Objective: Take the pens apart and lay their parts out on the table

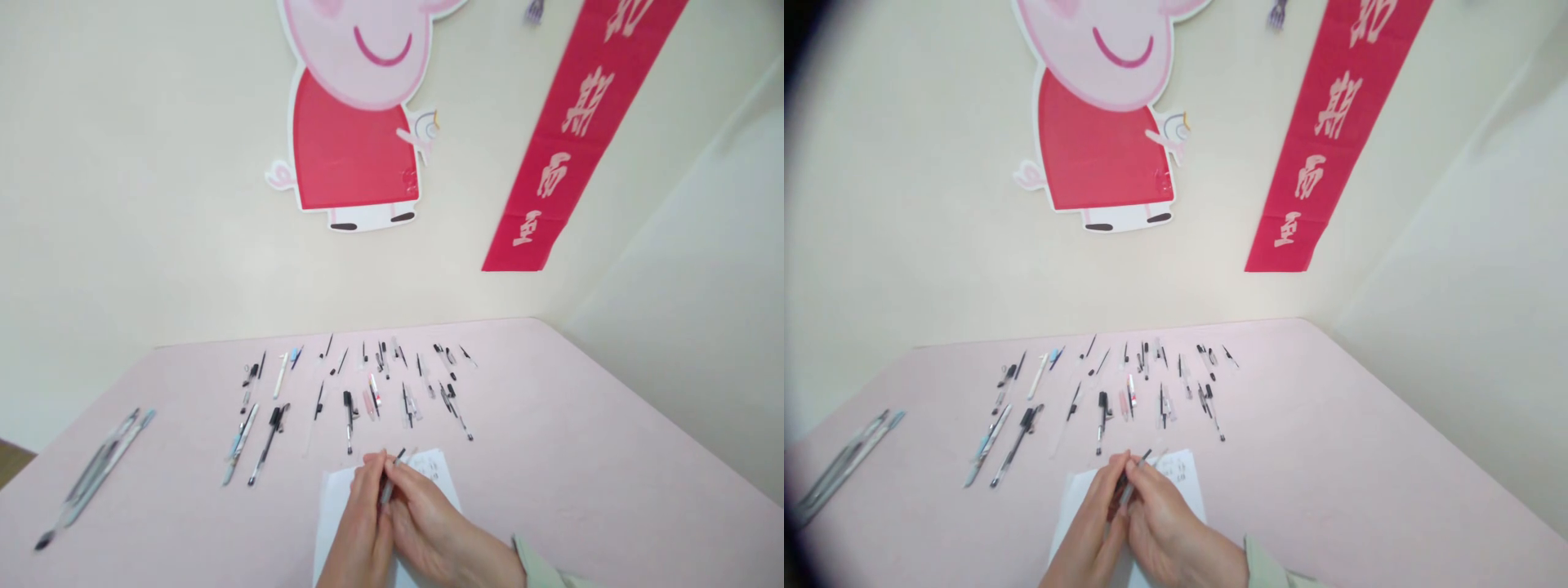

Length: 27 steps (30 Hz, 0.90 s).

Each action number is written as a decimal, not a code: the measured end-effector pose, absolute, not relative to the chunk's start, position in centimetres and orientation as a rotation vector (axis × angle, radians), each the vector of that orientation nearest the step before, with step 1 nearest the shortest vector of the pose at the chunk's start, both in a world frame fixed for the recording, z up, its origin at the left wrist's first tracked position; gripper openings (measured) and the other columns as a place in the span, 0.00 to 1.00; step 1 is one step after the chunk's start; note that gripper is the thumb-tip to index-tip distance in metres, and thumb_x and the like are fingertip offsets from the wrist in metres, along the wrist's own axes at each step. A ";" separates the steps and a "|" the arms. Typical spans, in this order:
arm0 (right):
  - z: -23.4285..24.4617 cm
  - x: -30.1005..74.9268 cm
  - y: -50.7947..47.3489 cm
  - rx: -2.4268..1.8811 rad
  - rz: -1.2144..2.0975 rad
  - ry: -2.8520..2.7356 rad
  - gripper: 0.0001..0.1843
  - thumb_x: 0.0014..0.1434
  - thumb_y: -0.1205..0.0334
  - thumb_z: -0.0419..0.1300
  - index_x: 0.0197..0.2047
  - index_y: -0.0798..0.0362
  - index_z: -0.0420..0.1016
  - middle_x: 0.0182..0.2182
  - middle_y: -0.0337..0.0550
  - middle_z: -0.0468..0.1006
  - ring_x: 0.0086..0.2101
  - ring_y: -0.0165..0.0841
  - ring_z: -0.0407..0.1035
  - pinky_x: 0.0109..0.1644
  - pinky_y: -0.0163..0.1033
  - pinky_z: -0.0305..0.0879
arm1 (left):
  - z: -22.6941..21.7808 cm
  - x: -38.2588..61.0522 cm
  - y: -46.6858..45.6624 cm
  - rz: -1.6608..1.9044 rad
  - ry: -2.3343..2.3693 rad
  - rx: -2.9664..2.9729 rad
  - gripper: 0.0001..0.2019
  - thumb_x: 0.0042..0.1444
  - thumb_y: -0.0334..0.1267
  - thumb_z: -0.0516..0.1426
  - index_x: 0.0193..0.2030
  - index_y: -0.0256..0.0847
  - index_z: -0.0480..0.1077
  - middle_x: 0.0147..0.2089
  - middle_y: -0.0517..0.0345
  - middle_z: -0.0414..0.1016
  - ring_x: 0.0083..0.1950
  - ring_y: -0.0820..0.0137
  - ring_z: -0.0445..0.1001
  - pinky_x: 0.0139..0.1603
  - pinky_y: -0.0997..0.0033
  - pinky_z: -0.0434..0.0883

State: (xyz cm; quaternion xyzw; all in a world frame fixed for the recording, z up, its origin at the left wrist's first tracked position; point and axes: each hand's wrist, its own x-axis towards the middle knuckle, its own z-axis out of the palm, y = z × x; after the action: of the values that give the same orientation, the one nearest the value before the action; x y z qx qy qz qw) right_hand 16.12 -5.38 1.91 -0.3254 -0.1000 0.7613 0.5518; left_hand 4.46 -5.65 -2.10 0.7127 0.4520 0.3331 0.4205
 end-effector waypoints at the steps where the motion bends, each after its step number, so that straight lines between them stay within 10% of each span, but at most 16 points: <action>1: 2.0 16.0 -5.4 -0.775 1.802 -0.226 0.16 0.45 0.55 0.72 0.34 0.55 0.78 0.33 0.45 0.78 0.41 0.38 0.71 0.45 0.39 0.65 | -2.7 4.6 -5.9 0.843 1.142 1.835 0.26 0.62 0.35 0.46 0.67 0.35 0.57 0.68 0.40 0.59 0.70 0.57 0.56 0.68 0.49 0.57; 18: 3.9 21.6 -2.7 -1.046 1.776 -0.634 0.13 0.51 0.54 0.64 0.30 0.57 0.72 0.26 0.38 0.71 0.22 0.24 0.59 0.26 0.32 0.54 | 0.0 2.8 -4.0 1.011 1.185 2.088 0.17 0.63 0.40 0.49 0.56 0.44 0.70 0.58 0.48 0.72 0.61 0.62 0.70 0.60 0.58 0.70; 27: 1.6 33.6 0.4 -2.216 0.232 -1.494 0.08 0.63 0.66 0.49 0.37 0.55 0.69 0.33 0.47 0.74 0.32 0.35 0.67 0.37 0.37 0.55 | -0.1 3.2 -4.0 0.872 1.204 1.939 0.16 0.64 0.45 0.48 0.47 0.44 0.74 0.51 0.49 0.76 0.55 0.62 0.73 0.57 0.60 0.71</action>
State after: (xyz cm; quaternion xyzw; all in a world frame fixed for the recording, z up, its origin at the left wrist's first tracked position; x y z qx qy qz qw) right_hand 33.60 0.38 1.60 -0.8043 -0.5423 0.0843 0.2278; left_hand 3.23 -4.01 -0.11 0.7457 0.4632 0.3352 0.3420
